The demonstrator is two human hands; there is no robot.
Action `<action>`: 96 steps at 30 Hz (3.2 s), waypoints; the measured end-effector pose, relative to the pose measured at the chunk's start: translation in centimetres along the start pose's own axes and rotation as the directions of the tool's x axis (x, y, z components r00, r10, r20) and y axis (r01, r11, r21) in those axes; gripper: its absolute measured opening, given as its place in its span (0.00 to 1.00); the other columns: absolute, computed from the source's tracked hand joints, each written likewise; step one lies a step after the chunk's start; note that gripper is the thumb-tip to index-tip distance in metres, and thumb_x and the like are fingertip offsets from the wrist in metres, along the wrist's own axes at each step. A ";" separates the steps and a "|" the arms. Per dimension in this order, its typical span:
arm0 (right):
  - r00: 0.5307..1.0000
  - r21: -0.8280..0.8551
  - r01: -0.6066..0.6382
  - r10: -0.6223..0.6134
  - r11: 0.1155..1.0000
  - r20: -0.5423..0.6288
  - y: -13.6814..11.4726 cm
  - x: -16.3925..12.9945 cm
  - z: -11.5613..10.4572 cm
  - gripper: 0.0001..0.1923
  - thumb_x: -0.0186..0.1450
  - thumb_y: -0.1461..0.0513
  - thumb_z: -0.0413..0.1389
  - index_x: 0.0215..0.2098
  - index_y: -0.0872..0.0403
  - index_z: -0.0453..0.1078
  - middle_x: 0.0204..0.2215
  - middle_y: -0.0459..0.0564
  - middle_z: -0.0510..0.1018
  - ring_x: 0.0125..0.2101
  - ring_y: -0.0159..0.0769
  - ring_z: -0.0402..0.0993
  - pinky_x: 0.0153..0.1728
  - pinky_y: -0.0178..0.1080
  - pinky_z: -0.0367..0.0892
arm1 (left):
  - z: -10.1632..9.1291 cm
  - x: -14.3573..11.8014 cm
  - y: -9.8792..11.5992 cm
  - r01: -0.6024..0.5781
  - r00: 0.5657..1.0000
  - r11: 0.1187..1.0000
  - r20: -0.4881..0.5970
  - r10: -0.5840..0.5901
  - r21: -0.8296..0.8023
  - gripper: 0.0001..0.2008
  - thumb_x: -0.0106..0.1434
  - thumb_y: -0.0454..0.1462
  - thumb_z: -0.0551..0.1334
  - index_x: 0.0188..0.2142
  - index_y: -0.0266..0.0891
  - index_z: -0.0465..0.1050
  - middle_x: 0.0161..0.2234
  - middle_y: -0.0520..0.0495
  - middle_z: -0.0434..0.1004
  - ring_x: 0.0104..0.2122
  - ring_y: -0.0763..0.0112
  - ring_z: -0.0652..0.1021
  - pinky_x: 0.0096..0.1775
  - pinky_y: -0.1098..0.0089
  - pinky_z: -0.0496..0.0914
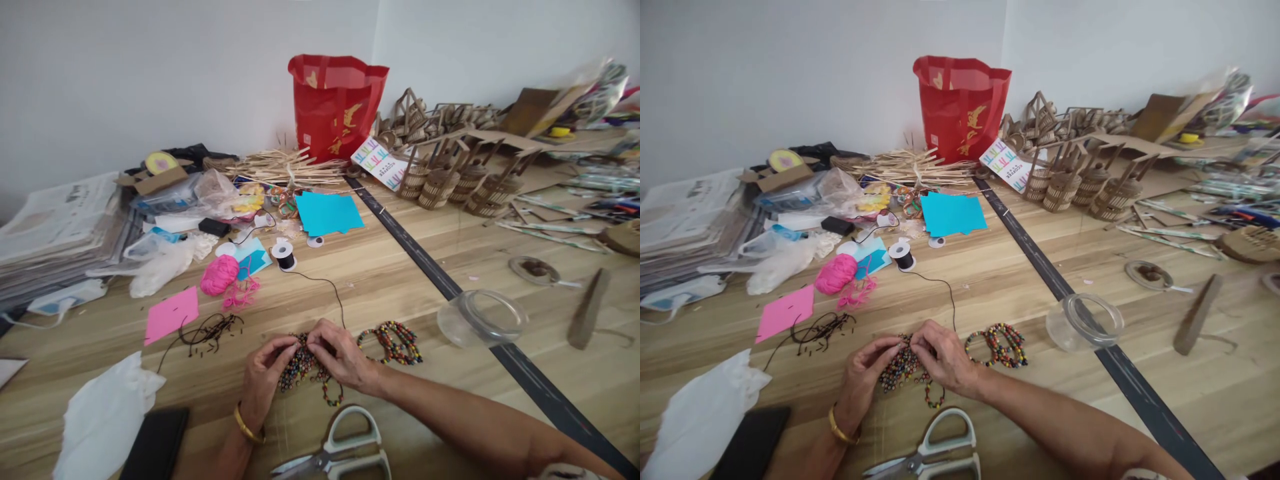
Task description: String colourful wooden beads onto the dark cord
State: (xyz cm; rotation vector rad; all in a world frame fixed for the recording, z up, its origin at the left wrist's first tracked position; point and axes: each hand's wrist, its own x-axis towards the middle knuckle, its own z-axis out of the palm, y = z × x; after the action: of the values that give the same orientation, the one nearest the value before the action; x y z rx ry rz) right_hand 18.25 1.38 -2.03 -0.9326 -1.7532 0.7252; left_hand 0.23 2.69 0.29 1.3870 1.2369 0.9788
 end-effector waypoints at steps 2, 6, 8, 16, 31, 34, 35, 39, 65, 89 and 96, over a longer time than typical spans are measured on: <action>1.000 0.000 0.000 0.000 1.000 0.002 -0.1 0.1 -0.1 0.06 0.68 0.65 0.48 0.34 0.54 0.66 0.28 0.48 0.68 0.29 0.34 0.65 0.30 0.35 0.62 | 0.0 0.0 -0.2 0.003 1.000 1.000 -0.012 -0.003 0.008 0.07 0.52 0.38 0.67 0.31 0.37 0.80 0.31 0.46 0.83 0.34 0.63 0.81 0.39 0.68 0.75; 1.000 0.007 0.000 0.000 1.000 0.003 -0.3 0.1 -0.2 0.06 0.68 0.64 0.48 0.34 0.54 0.65 0.27 0.47 0.67 0.28 0.33 0.64 0.29 0.34 0.61 | 0.0 0.0 -0.4 -0.004 1.000 1.000 -0.017 0.004 0.019 0.07 0.53 0.39 0.66 0.31 0.38 0.80 0.32 0.46 0.83 0.34 0.63 0.81 0.40 0.68 0.75; 1.000 0.005 0.001 -0.001 1.000 0.000 -0.3 0.1 -0.2 0.06 0.68 0.64 0.48 0.35 0.54 0.65 0.27 0.47 0.67 0.28 0.33 0.64 0.29 0.35 0.61 | 0.1 0.0 -0.3 -0.002 1.000 1.000 -0.015 0.002 0.023 0.07 0.53 0.39 0.66 0.31 0.38 0.80 0.31 0.46 0.83 0.34 0.63 0.81 0.39 0.68 0.75; 1.000 -0.028 0.014 -0.014 0.999 0.004 -0.2 -0.1 -0.2 0.05 0.68 0.64 0.49 0.35 0.54 0.65 0.27 0.47 0.67 0.27 0.33 0.64 0.28 0.34 0.61 | 0.3 -0.3 0.2 -0.040 0.999 0.997 -0.001 0.040 0.067 0.07 0.53 0.39 0.66 0.30 0.38 0.81 0.31 0.45 0.83 0.34 0.62 0.80 0.40 0.67 0.74; 0.998 -0.040 0.059 -0.060 0.997 -0.011 -0.6 0.1 -0.4 0.05 0.68 0.64 0.48 0.35 0.54 0.65 0.26 0.47 0.67 0.27 0.33 0.64 0.28 0.34 0.61 | 0.4 -0.2 0.0 -0.037 0.999 0.997 0.001 0.037 0.071 0.07 0.52 0.39 0.66 0.30 0.39 0.81 0.32 0.45 0.83 0.36 0.62 0.80 0.41 0.67 0.74; 0.999 -0.035 0.049 -0.050 0.998 -0.012 -0.5 0.0 -0.4 0.05 0.68 0.64 0.48 0.35 0.53 0.65 0.27 0.47 0.67 0.28 0.33 0.64 0.28 0.35 0.61 | 0.3 -0.2 0.0 -0.036 0.999 0.997 0.002 0.036 0.072 0.07 0.52 0.38 0.66 0.30 0.39 0.81 0.33 0.45 0.83 0.36 0.62 0.80 0.42 0.67 0.74; 0.999 -0.036 0.047 -0.048 0.998 -0.012 -0.5 0.0 -0.4 0.05 0.68 0.64 0.48 0.35 0.53 0.65 0.27 0.47 0.67 0.28 0.34 0.64 0.28 0.35 0.62 | 0.3 -0.2 0.0 -0.035 0.999 0.997 0.003 0.035 0.071 0.07 0.52 0.38 0.66 0.30 0.39 0.81 0.33 0.45 0.83 0.36 0.62 0.80 0.42 0.67 0.74; 0.999 -0.041 0.043 -0.044 0.998 -0.011 -0.6 0.0 -0.4 0.05 0.68 0.65 0.48 0.35 0.54 0.64 0.27 0.47 0.67 0.28 0.34 0.64 0.29 0.35 0.61 | 0.4 -0.3 -0.1 -0.023 1.000 0.998 -0.001 0.023 0.065 0.06 0.52 0.38 0.66 0.30 0.39 0.81 0.33 0.45 0.83 0.36 0.62 0.80 0.42 0.68 0.73; 0.999 -0.048 0.047 -0.048 0.998 -0.012 -0.1 -0.2 -0.1 0.05 0.68 0.65 0.49 0.34 0.54 0.64 0.27 0.47 0.67 0.28 0.33 0.64 0.29 0.34 0.60 | 0.4 -0.4 -0.5 -0.061 0.998 0.998 0.034 0.060 0.033 0.06 0.53 0.36 0.66 0.31 0.40 0.81 0.33 0.46 0.82 0.36 0.64 0.79 0.42 0.69 0.72; 0.999 -0.077 0.039 -0.038 0.996 0.013 -0.3 -0.2 -0.2 0.05 0.68 0.65 0.48 0.35 0.54 0.65 0.27 0.47 0.67 0.27 0.33 0.64 0.29 0.34 0.61 | 0.4 -0.3 -1.3 -0.130 0.991 0.989 0.020 0.129 0.068 0.04 0.53 0.36 0.66 0.30 0.39 0.80 0.32 0.46 0.81 0.36 0.64 0.79 0.41 0.69 0.72; 0.998 -0.080 0.059 -0.057 0.995 0.033 -0.3 -0.2 -0.1 0.04 0.68 0.65 0.49 0.35 0.54 0.65 0.27 0.48 0.68 0.28 0.33 0.65 0.29 0.34 0.61 | 0.5 -0.3 -1.2 -0.156 0.988 0.985 0.020 0.155 0.077 0.04 0.53 0.36 0.66 0.28 0.39 0.80 0.31 0.46 0.81 0.34 0.64 0.78 0.40 0.68 0.71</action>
State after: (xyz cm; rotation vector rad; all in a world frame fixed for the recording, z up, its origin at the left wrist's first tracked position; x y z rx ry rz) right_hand 18.34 1.05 -1.81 -0.9247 -1.8408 0.6386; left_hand 0.43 2.28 -0.94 1.5683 1.1805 1.0351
